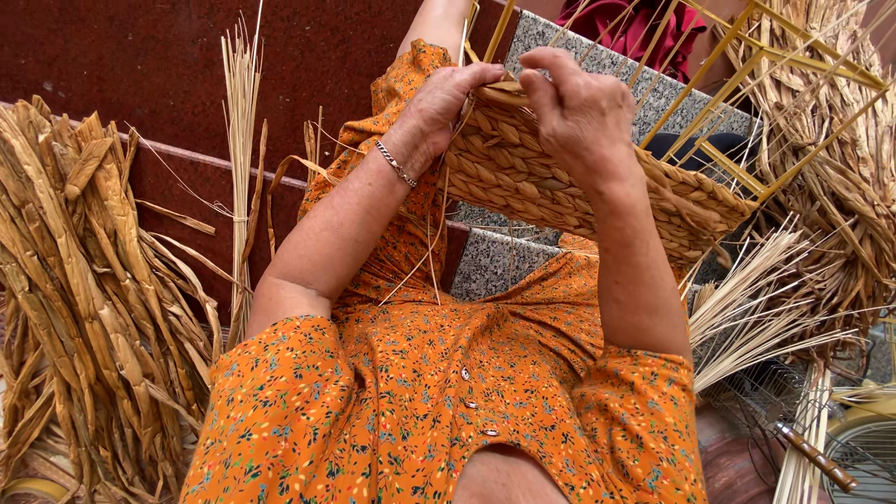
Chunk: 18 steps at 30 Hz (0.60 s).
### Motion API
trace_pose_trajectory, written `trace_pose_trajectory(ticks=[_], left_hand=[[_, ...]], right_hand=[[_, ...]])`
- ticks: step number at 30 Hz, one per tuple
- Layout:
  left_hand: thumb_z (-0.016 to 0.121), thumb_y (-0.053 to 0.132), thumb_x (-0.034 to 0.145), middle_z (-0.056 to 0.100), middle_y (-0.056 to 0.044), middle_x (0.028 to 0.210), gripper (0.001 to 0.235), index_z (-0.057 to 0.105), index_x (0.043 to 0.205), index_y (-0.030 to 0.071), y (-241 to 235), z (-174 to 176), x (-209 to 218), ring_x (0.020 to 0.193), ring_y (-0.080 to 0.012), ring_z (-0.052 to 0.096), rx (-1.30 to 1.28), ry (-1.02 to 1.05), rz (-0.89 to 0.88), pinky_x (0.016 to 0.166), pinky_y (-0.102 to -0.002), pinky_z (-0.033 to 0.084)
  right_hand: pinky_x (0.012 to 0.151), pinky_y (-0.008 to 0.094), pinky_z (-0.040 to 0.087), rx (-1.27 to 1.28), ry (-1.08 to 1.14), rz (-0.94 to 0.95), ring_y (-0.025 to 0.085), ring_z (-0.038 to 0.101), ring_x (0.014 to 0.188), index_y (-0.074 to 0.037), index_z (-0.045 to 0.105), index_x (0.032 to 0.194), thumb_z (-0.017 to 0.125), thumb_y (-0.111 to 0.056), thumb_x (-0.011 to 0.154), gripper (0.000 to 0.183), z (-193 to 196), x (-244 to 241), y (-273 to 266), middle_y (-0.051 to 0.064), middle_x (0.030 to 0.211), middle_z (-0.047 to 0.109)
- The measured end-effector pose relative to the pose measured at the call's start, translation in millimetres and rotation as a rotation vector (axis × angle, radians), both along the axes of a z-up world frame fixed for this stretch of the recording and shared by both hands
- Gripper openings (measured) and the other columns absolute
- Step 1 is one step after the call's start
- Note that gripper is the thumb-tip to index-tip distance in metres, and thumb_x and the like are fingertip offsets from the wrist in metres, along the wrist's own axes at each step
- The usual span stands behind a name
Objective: The person weaves a basket by hand, interlacing dried palm leaves through a metal frame. The hands repeatedly pull and tuck strands to build up the basket walls.
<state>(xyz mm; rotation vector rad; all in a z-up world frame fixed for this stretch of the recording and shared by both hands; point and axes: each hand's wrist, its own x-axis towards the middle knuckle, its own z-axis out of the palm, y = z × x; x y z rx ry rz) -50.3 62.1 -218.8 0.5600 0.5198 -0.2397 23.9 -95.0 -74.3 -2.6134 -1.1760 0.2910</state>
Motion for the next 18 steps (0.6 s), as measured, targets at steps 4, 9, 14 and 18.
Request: trace_pose_trajectory(ticks=[4,9,14,18], left_hand=[[0.074,0.033,0.088,0.072,-0.009,0.088,0.033,0.070,0.098,0.001,1.9,-1.3,-0.1,0.079,-0.0178,0.072,0.024,-0.007,-0.042,0.075,-0.035,0.063],[0.072,0.038,0.092,0.070,-0.006,0.094,0.036,0.069,0.100,0.003,5.7,-10.2,-9.2,0.087,-0.0139,0.066,0.072,-0.038,-0.007,0.082,-0.033,0.058],[0.070,0.030,0.095,0.072,-0.007,0.097,0.028,0.067,0.103,0.004,6.2,-14.8,-12.5,0.091,-0.0154,0.068,0.006,-0.101,0.024,0.090,-0.033,0.059],[0.066,0.031,0.097,0.072,-0.005,0.091,0.027,0.068,0.103,0.004,2.0,-10.4,-5.1,0.085,-0.0146,0.069,-0.004,-0.041,0.000,0.082,-0.032,0.061]], right_hand=[[0.047,0.032,0.053,-0.069,-0.005,0.037,0.013,0.061,0.047,-0.017,0.076,0.107,0.071,-0.026,0.105,0.011,-22.0,11.7,7.0,0.002,0.065,0.071],[0.063,0.021,0.061,0.303,0.072,0.165,0.007,0.072,0.074,-0.011,0.073,0.105,0.062,-0.015,0.111,0.013,-39.7,17.5,-9.0,0.004,0.089,0.076],[0.052,0.027,0.057,0.208,0.360,-0.110,0.012,0.065,0.064,-0.008,0.073,0.111,0.062,-0.017,0.112,0.015,-36.6,12.1,-11.2,0.010,0.087,0.074],[0.069,0.029,0.063,0.440,0.378,0.104,0.012,0.069,0.088,-0.005,0.070,0.121,0.053,-0.006,0.111,0.019,-16.5,17.1,-1.2,0.012,0.109,0.073]])
